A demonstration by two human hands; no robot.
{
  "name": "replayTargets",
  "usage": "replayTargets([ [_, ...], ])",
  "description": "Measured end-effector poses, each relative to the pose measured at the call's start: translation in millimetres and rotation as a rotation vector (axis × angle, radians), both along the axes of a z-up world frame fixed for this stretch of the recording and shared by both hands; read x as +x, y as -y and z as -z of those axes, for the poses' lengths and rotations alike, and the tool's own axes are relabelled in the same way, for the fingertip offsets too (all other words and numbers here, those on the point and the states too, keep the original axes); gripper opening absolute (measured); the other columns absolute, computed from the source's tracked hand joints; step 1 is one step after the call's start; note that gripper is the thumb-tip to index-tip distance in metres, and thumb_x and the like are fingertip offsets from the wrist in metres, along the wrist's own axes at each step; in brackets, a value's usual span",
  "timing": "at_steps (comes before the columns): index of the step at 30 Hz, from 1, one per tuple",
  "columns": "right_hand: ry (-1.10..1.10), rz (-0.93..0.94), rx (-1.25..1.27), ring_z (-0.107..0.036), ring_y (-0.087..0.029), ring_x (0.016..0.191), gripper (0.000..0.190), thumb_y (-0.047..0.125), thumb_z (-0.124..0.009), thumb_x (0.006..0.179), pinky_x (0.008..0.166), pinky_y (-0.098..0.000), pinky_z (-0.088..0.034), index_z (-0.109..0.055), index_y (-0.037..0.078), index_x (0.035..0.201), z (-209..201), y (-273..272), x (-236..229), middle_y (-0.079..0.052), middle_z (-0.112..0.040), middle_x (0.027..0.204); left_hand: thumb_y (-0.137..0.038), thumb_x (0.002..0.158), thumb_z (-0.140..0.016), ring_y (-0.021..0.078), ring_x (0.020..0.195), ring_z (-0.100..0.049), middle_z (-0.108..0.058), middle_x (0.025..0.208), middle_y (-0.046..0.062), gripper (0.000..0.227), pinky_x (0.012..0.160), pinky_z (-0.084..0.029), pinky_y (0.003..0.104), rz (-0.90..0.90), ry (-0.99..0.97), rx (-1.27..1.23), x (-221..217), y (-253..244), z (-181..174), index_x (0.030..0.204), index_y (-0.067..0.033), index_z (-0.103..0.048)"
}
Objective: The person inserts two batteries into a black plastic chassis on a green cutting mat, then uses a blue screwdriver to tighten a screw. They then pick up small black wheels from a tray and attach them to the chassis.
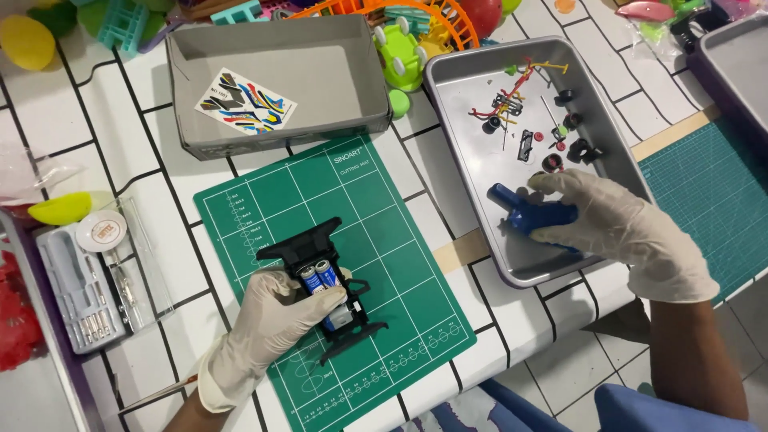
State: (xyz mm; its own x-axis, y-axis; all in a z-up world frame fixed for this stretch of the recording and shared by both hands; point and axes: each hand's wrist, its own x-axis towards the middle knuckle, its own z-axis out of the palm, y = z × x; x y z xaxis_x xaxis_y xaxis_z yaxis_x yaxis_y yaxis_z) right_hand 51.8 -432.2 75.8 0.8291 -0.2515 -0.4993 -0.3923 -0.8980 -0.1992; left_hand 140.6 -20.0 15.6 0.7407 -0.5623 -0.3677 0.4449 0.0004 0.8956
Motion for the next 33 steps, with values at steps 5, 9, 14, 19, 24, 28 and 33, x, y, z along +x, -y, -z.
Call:
replayTargets([
  [5, 0.037, 0.228, -0.014, -0.067, -0.028, 0.103, 0.048, 0.049, -0.071, 0.084, 0.087, -0.0426, -0.052, -0.073, 0.02, 0.123, -23, -33, 20, -0.008, -0.069, 0.125, -0.013, 0.075, -0.084, 0.0281, 0.089, -0.083, -0.085, 0.103, 0.019, 0.032, 0.073, -0.072, 0.036, 0.025, 0.018, 0.006, -1, 0, -8, 0.102, 0.0039, -0.08],
  [9, -0.112, 0.137, -0.233, -0.069, -0.024, 0.08, 0.042, 0.057, -0.07, 0.088, 0.071, -0.0348, -0.051, -0.079, 0.016, 0.095, 0, -43, 36, -0.009, -0.074, 0.089, -0.023, 0.076, -0.084, 0.0202, 0.084, -0.081, -0.084, 0.095, 0.013, 0.03, 0.069, -0.067, 0.028, 0.078, 0.112, 0.073, -1, -3, -10, 0.097, -0.0015, -0.081],
  [14, 0.039, -0.005, -0.3, -0.066, -0.029, 0.113, 0.042, 0.048, -0.07, 0.089, 0.097, -0.0441, -0.052, -0.074, 0.026, 0.125, 38, -8, 24, -0.009, -0.069, 0.123, -0.022, 0.077, -0.084, 0.0189, 0.074, -0.077, -0.081, 0.09, 0.011, 0.029, 0.058, -0.065, 0.028, 0.07, 0.064, 0.045, -3, -2, -5, 0.097, -0.0021, -0.077],
  [19, 0.276, 0.353, -0.114, -0.061, -0.03, 0.094, 0.043, 0.042, -0.07, 0.091, 0.083, -0.0416, -0.046, -0.078, 0.017, 0.126, 9, -44, 21, -0.008, -0.063, 0.118, -0.025, 0.085, -0.082, 0.0086, 0.072, -0.067, -0.075, 0.079, -0.001, 0.016, 0.065, -0.057, 0.024, 0.092, 0.311, -0.03, -3, -2, -2, 0.079, -0.0109, -0.075],
  [24, 0.752, 0.389, 0.153, -0.06, -0.024, 0.09, 0.026, 0.029, -0.055, 0.126, 0.077, -0.0402, -0.051, -0.059, 0.008, 0.14, 17, -44, -5, -0.015, -0.067, 0.112, -0.027, 0.085, -0.083, 0.0042, 0.062, -0.055, -0.066, 0.066, -0.007, 0.028, 0.058, -0.048, 0.021, 0.097, 0.427, 0.02, -3, -2, 8, 0.065, -0.0138, -0.069],
  [28, 1.131, 0.281, 0.635, -0.064, -0.013, 0.098, 0.067, 0.068, -0.043, 0.114, 0.094, -0.0211, -0.057, -0.051, 0.015, 0.154, 60, -1, -45, -0.009, -0.061, 0.147, -0.024, 0.085, -0.085, 0.0076, 0.047, -0.038, -0.048, 0.052, -0.008, 0.05, 0.047, -0.03, 0.024, 0.145, 0.373, 0.0, -1, -4, 7, 0.052, -0.018, -0.049],
  [33, 1.129, 0.45, 1.511, -0.068, -0.012, 0.094, 0.022, 0.025, -0.076, 0.102, 0.083, -0.0226, -0.059, -0.067, 0.011, 0.116, 36, -144, -9, -0.002, -0.071, 0.114, -0.027, 0.086, -0.082, 0.0077, 0.054, -0.055, -0.064, 0.06, -0.006, 0.034, 0.054, -0.048, 0.022, 0.154, 0.423, 0.025, 0, -5, 7, 0.059, -0.0139, -0.065],
])
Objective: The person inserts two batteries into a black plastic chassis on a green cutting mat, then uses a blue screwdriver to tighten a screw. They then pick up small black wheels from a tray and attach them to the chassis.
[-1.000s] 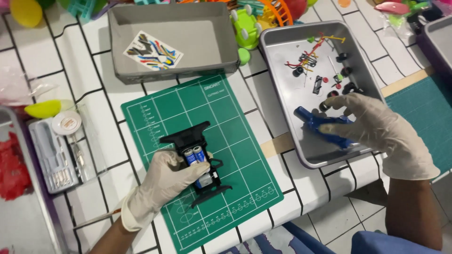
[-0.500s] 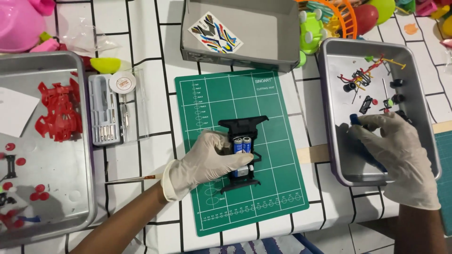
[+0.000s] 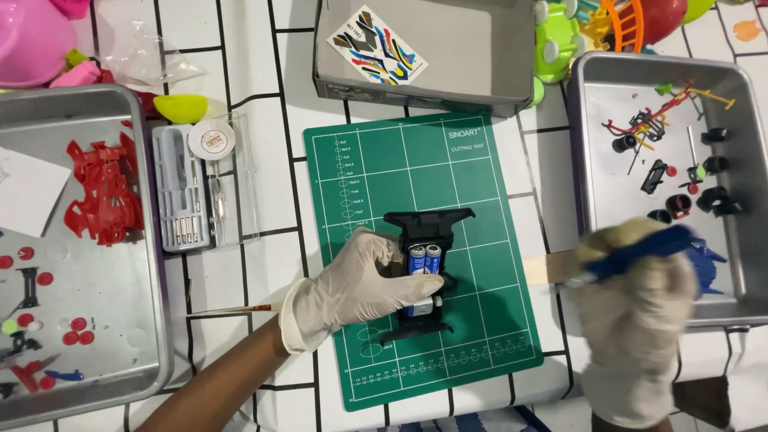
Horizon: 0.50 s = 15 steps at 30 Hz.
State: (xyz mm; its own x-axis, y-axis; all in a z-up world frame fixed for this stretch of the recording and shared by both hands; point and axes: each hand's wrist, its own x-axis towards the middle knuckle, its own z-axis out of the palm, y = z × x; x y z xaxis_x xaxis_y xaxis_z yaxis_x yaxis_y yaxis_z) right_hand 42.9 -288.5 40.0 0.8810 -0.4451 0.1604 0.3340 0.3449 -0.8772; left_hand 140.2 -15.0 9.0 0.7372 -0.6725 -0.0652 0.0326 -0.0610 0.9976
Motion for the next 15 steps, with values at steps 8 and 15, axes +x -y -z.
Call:
replayTargets([
  [8, 0.457, -0.141, -0.581, -0.077, -0.029, 0.101, 0.024, 0.013, -0.057, 0.109, 0.101, -0.052, -0.07, -0.055, 0.008, 0.132, 54, -57, 25, -0.004, -0.069, 0.099, -0.024, 0.085, -0.08, 0.016, 0.076, -0.078, -0.081, 0.091, 0.005, 0.016, 0.062, -0.065, 0.025, -0.008, 0.067, -0.036, -2, 3, -9, 0.086, -0.0079, -0.078],
  [15, 0.254, 0.139, -0.778, -0.069, -0.022, 0.07, 0.022, 0.019, -0.06, 0.104, 0.068, -0.0343, -0.064, -0.053, -0.002, 0.109, 75, -50, 23, -0.013, -0.063, 0.086, -0.01, 0.079, -0.084, 0.0199, 0.074, -0.078, -0.08, 0.086, 0.015, 0.015, 0.067, -0.067, 0.03, -0.086, -0.019, -0.138, -3, 6, -7, 0.086, 0.0021, -0.078],
])
